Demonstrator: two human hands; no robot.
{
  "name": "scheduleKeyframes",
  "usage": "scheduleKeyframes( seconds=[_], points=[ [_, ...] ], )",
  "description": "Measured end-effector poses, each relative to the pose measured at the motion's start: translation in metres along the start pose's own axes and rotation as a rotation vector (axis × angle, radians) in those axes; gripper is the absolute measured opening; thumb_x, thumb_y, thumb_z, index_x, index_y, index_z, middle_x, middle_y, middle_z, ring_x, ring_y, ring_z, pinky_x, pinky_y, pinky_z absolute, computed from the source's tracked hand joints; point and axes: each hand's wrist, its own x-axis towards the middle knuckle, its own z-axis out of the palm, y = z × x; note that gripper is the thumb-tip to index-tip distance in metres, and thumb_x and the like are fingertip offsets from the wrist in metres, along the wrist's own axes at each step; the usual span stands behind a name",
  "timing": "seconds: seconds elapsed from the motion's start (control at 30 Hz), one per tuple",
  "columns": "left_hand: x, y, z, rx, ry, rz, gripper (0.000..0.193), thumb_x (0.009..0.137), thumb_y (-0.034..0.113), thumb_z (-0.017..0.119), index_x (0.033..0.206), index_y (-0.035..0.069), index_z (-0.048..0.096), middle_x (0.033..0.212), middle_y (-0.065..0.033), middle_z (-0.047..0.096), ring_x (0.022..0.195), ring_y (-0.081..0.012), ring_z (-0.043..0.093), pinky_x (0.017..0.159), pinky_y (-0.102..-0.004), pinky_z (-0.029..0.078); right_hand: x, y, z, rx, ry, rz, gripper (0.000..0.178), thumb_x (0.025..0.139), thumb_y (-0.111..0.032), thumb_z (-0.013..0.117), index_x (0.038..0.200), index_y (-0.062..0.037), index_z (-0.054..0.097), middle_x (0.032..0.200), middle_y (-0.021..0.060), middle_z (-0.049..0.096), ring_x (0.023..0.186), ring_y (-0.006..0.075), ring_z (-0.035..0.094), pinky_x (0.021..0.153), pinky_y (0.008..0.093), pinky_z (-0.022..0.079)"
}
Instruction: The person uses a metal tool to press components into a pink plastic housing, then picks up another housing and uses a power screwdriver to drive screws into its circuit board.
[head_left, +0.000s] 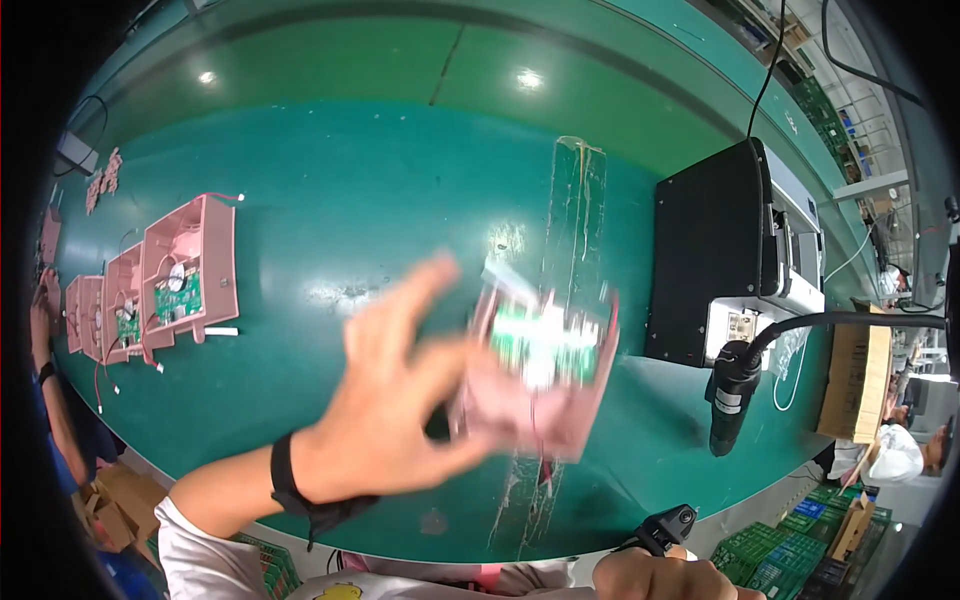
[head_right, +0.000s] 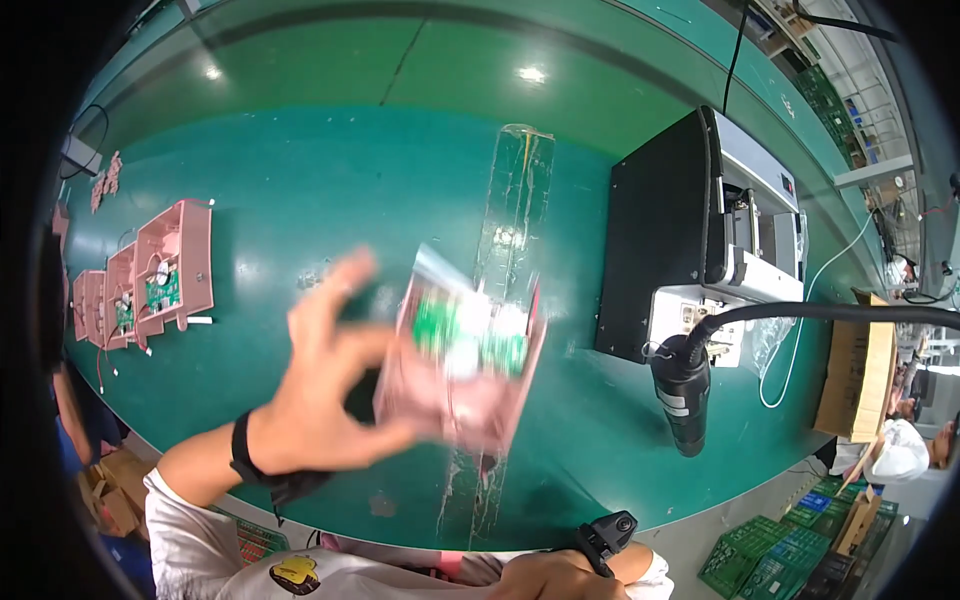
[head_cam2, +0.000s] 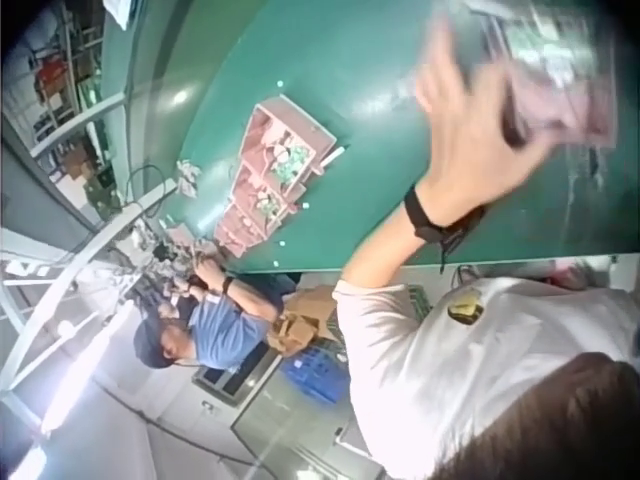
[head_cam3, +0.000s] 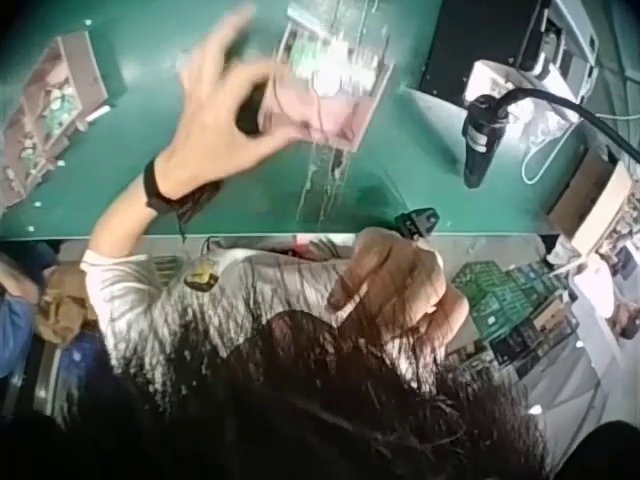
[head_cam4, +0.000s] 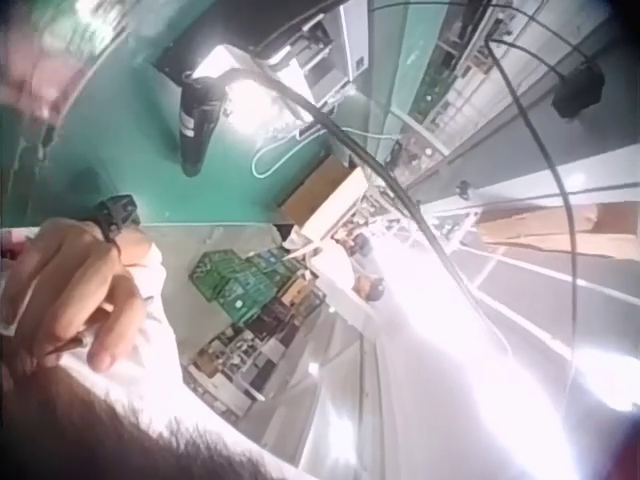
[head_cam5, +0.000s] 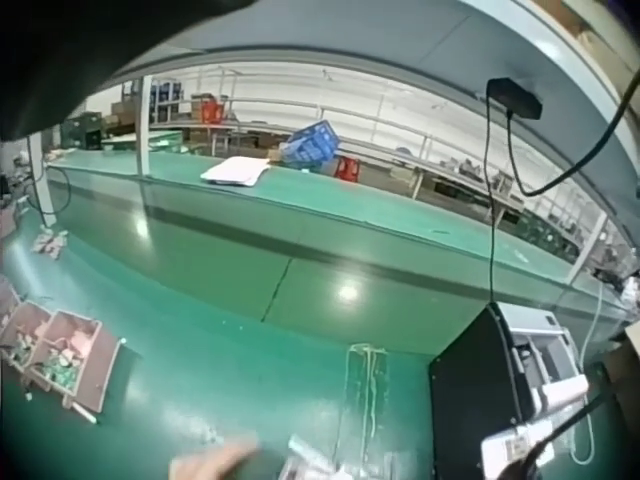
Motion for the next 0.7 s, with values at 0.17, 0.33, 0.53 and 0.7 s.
scheduleKeyframes(
  seconds=[0.17, 0.33, 0.53, 0.7],
  points=[
    [0.03, -0.019, -0.029, 0.293, 0.369, -0.196, 0.056, 0.081, 0.013, 0.081, 0.134, 0.011, 0.061, 0.158, -0.0262, 0.04, 0.145, -0.0481, 0.04, 0.119, -0.056, 0.03, -0.003, -0.005, 0.015, -0.04, 0.082, -0.044, 0.029, 0.111, -0.028, 0.057, 0.134, -0.0112, 0.062, 0.118, 0.0125, 0.066, 0.071, 0.0181, 0.069, 0.071, 0.0437, 0.065],
    [0.012, -0.039, -0.11, 0.684, 0.361, -0.166, 0.038, 0.095, 0.006, 0.068, 0.132, 0.007, 0.062, 0.141, -0.0146, 0.061, 0.132, -0.0347, 0.057, 0.118, -0.0472, 0.034, -0.003, -0.014, 0.009, -0.003, -0.031, -0.006, 0.033, 0.107, -0.032, 0.062, 0.129, -0.008, 0.064, 0.117, 0.0108, 0.066, 0.073, 0.0171, 0.068, 0.072, 0.0394, 0.063],
    [-0.016, -0.094, -0.179, 0.806, 0.233, -0.314, 0.032, 0.097, 0.007, 0.067, 0.129, 0.003, 0.065, 0.117, -0.0136, 0.075, 0.104, -0.0279, 0.073, 0.11, -0.0422, 0.044, 0.022, -0.021, -0.034, -0.573, -0.256, 0.083, 0.021, 0.102, -0.017, 0.066, 0.12, -0.0068, 0.066, 0.116, 0.0132, 0.068, 0.078, 0.0232, 0.071, 0.07, 0.0418, 0.059],
    [-0.018, -0.083, -0.196, 0.546, 0.206, -0.389, 0.025, 0.093, 0.009, 0.073, 0.115, -0.003, 0.073, 0.1, -0.0183, 0.079, 0.094, -0.0345, 0.076, 0.087, -0.0443, 0.058, 0.029, -0.003, -0.056, -1.348, -0.528, 0.273, 0.026, 0.094, -0.004, 0.068, 0.12, -0.0049, 0.067, 0.121, 0.0147, 0.069, 0.092, 0.0288, 0.072, 0.076, 0.0433, 0.056]
  ],
)
